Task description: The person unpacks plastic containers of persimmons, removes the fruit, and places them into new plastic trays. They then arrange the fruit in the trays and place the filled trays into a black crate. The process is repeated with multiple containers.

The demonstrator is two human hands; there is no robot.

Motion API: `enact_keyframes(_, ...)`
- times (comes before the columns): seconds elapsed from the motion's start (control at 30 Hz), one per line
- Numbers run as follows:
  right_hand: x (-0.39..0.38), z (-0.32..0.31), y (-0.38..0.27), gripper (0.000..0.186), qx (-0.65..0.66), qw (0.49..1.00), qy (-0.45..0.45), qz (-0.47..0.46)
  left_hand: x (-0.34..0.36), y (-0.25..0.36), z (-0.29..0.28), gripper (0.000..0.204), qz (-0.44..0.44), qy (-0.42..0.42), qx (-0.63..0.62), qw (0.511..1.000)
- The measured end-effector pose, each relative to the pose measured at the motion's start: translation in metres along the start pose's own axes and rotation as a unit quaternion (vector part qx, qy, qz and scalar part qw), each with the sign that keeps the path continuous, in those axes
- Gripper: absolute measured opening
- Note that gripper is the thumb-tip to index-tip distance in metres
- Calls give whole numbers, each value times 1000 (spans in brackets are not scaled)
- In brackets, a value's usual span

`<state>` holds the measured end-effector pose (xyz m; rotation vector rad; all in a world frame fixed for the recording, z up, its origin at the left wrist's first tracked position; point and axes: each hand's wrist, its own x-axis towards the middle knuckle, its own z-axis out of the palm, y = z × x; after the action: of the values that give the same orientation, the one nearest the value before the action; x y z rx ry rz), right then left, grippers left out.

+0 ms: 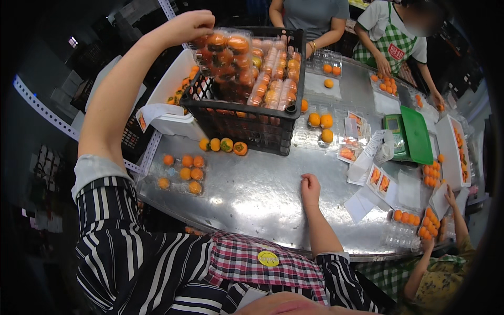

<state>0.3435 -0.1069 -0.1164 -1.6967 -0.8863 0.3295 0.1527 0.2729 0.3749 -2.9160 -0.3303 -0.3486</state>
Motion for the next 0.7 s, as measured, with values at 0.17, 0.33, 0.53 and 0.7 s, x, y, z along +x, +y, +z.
enact_keyframes(0.17,3,3,0,13,5,1000,10,-12,-4,34,-107,16,-69,132,-67,987)
enact_keyframes(0.33,13,-3,-12,20,260,935,-26,239,-39,42,-161,22,-200,114,-243,942)
enact_keyframes(0.53,-34,-21,-204,23,360,913,-164,102,-82,122,-121,17,-204,24,-374,905)
enact_keyframes(0.7,-82,-14,-266,29,368,896,-232,89,-133,171,-12,23,-190,-68,-338,919)
